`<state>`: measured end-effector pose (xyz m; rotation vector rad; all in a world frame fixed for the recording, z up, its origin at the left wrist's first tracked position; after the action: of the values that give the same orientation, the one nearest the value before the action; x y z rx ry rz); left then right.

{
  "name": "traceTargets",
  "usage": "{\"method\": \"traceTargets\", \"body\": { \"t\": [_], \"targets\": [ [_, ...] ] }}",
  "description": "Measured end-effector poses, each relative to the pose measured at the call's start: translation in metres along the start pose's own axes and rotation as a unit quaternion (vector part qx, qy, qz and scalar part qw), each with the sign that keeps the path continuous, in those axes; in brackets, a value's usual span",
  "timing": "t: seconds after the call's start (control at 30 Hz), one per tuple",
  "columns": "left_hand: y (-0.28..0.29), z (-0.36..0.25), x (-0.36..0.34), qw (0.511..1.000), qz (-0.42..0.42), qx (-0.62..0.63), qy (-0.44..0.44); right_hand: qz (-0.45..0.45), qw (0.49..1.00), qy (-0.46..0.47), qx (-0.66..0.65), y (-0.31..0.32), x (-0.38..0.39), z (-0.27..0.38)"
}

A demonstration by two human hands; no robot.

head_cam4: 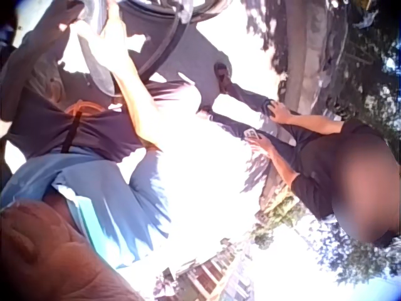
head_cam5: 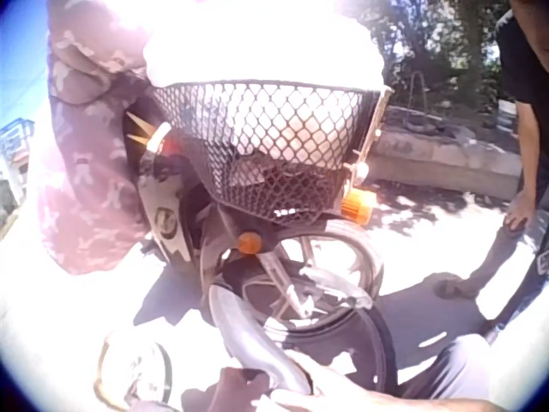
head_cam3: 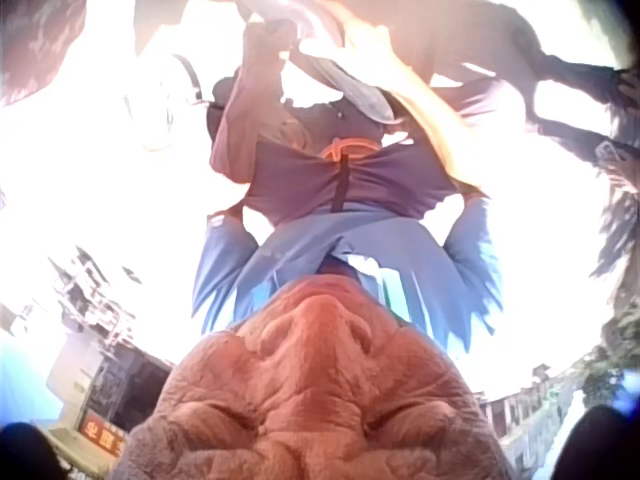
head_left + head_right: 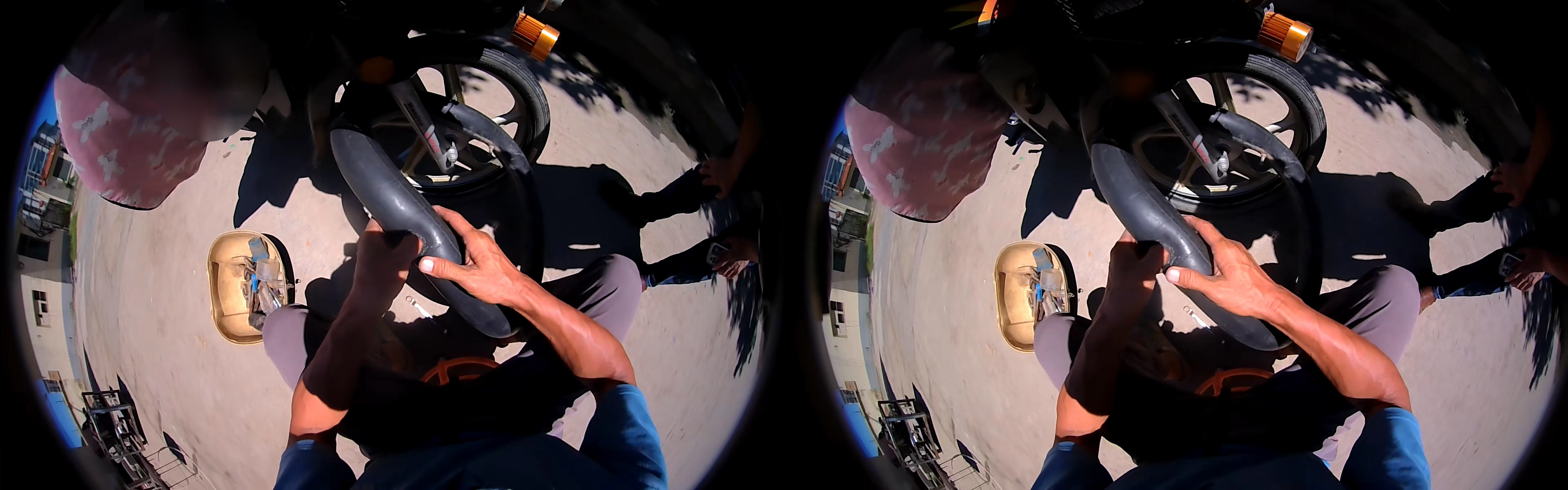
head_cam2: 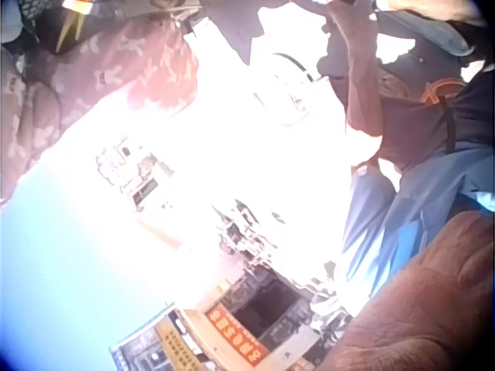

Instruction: The person repairs a bicycle inner tube by using a pump to inflate it, checking for leaks by hand, and applying a patch.

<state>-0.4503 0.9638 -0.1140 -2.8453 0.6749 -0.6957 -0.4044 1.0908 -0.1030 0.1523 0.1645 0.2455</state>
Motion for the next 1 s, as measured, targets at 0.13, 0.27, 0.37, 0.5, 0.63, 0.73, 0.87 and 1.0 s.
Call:
{"method": "traceTargets", "body": {
  "t": [0.13,0.27,0.37,0.5,0.63,0.73,0.87,1.0],
  "targets": [
    [0.008,0.001,0.001,1.000,-0.014,0.010,-0.002,-0.003,1.000,-0.006,0.016,-0.003,-0.004,0.001],
    [0.010,-0.002,0.006,0.999,0.007,0.000,0.040,-0.018,0.999,-0.004,-0.032,0.002,-0.005,0.005],
    [0.011,-0.003,0.008,0.999,0.029,0.030,0.000,-0.020,0.998,-0.025,-0.054,-0.001,-0.005,0.006],
    [0.005,-0.008,0.012,0.999,0.021,0.023,0.009,-0.027,0.995,-0.027,-0.097,-0.003,-0.006,0.011],
    [-0.001,-0.016,0.012,0.999,0.029,0.015,-0.016,-0.030,0.994,-0.027,-0.101,-0.003,-0.005,0.010],
    [-0.003,-0.021,0.014,0.999,0.029,-0.012,-0.025,-0.039,0.993,-0.016,-0.108,-0.002,-0.005,0.010],
    [-0.005,-0.020,0.013,0.999,0.026,0.005,-0.033,-0.064,0.992,0.015,-0.112,0.006,-0.006,0.023],
    [0.001,-0.018,0.010,0.998,0.034,0.056,-0.002,-0.077,0.995,0.033,-0.055,0.015,-0.007,0.029]
  ]
}}
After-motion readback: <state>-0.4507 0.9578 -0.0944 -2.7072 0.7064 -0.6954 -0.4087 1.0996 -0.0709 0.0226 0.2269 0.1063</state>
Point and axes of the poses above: each hand's wrist, its own x-axis away from the middle knuckle, its own y-axis out of the back of the hand, z = x × y, the point moved 9 cm from there along -x, towards the middle knuckle, and after that the axes turned 15 degrees about y, right-handed, at the moved point
